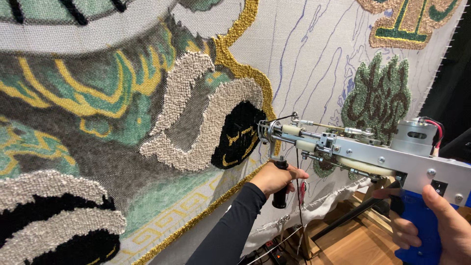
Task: The person uses a handheld electric tufting gun to apply black yarn into a large canvas stretched on a frame. They guide the tool along a pre-drawn outline to create a textured design, filling in a specific section of the artwork.
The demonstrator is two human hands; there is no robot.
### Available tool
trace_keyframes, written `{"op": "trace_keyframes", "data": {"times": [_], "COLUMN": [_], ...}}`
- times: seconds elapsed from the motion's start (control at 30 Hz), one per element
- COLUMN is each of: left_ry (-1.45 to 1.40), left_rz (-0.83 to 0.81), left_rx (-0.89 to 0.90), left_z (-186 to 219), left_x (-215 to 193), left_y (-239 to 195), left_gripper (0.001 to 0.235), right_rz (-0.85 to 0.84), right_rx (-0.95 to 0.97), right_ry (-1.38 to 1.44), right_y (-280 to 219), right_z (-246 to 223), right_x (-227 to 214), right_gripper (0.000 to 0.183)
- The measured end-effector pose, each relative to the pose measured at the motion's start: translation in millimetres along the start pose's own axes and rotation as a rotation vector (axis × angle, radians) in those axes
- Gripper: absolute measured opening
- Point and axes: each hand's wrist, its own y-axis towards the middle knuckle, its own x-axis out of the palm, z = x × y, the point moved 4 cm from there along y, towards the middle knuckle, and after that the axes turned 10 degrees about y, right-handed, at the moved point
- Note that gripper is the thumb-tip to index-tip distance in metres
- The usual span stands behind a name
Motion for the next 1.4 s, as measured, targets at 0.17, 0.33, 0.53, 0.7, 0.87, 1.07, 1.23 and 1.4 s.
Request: {"op": "trace_keyframes", "data": {"times": [0.17, 0.33, 0.53, 0.7, 0.87, 1.07, 1.23, 1.4], "left_ry": [0.041, 0.008, -0.122, -0.172, -0.162, -0.057, -0.044, -0.021], "left_rz": [0.057, 0.072, 0.151, 0.191, 0.181, 0.229, 0.227, 0.233], "left_rx": [-0.047, 0.004, 0.058, 0.095, 0.137, 0.065, 0.078, 0.094], "left_z": [9, 16, 13, 9, 7, 6, 7, 6], "left_x": [-4, -9, -20, -27, -35, -45, -51, -54], "left_y": [-7, -10, -13, -17, -16, -18, -19, -20], "left_gripper": [0.031, 0.041, 0.044, 0.041, 0.034, 0.025, 0.025, 0.025], "right_rz": [0.108, 0.092, 0.232, 0.062, 0.185, 0.318, 0.277, 0.209], "right_rx": [0.000, 0.027, 0.045, 0.049, -0.039, -0.138, -0.139, -0.156], "right_ry": [-0.095, -0.066, -0.192, -0.119, -0.298, -0.856, -0.824, -0.643], "right_y": [4, 6, 15, 17, 19, 29, 36, 33], "right_z": [-2, 1, 1, 3, 3, -7, -1, 4], "right_x": [-1, 14, 48, 85, 108, 117, 119, 128], "right_gripper": [0.087, 0.087, 0.080, 0.073, 0.065, 0.045, 0.045, 0.052]}}
